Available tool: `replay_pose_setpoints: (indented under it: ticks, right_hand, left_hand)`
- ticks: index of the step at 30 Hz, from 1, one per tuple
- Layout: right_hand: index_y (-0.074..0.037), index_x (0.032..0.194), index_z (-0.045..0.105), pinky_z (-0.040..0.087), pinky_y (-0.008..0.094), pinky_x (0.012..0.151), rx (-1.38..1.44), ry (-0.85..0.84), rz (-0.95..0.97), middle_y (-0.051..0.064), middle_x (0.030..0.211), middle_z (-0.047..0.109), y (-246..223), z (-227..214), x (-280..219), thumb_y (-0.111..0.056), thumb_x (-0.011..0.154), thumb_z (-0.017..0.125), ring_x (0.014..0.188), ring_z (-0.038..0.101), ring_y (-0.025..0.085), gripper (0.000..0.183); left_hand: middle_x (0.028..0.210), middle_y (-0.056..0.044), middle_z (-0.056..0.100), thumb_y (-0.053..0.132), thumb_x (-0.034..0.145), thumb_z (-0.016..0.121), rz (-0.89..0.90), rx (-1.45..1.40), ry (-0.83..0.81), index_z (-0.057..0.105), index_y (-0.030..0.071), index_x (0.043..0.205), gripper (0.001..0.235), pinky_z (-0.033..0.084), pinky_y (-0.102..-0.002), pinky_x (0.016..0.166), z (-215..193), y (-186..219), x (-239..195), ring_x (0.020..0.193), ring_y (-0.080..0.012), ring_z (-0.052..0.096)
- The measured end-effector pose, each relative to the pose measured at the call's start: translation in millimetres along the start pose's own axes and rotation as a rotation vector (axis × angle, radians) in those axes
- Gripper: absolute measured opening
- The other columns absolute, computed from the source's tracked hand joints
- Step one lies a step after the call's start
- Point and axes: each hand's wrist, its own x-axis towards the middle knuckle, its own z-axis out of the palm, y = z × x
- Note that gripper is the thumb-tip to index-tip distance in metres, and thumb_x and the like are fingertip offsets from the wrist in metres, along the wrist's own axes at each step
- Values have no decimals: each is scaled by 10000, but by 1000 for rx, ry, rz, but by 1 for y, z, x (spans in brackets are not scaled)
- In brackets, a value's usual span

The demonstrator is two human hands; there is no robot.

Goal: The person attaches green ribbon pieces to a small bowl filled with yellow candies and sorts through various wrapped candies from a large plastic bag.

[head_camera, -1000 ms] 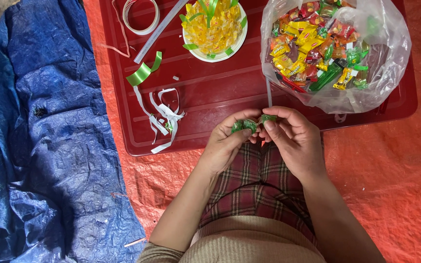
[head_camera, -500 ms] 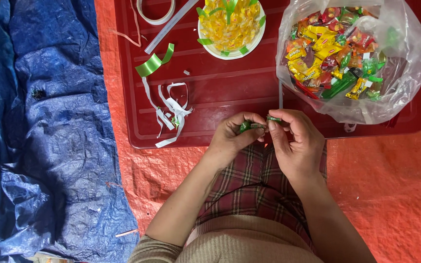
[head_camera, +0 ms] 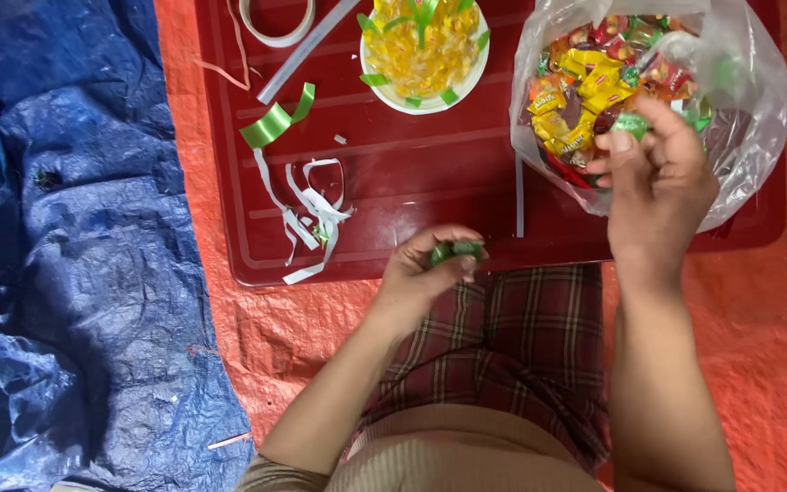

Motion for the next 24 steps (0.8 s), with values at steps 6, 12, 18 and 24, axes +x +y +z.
replay_pose_setpoints:
  ticks: [6,12,18,24]
  right_hand:
    - [53,1236,562,489,339,666,-198,-82,10,118,879,680,49,9,23,0,1143,740,706,598,177,207]
    - [134,1291,830,606,351,612,-473,-54,-416,216,1024,633,98,15,47,150,1109,762,892,638,297,195]
    - [216,1347,681,486,485,928,-374,-173,-389,290,1243,441,4,7,27,96,1111,692,1143,486,413,265]
    - [-4,1117,765,581,323,550,121,-451,-73,157,923,740,-33,36,-46,-60,891,806,705,723,241,236]
  left_hand:
    - [1039,-194,721,-153,931,618,37,-215,75,671,15,1213,333,556,-264,723,-6,-4,11,1067,-259,706]
    - [1156,-252,691,-96,981,600,-16,-455,15,703,32,1200,274,492,-285,765,-17,4,8,1000,-228,643]
    - [1222,-83,689,-127,950,608,12,-269,95,723,43,1192,318,508,-267,760,-17,-2,9,975,-146,616]
    - [1035,-136,682,-143,865,732,252,75,72,555,-15,1450,624,585,-245,781,-3,6,14,932,-128,650]
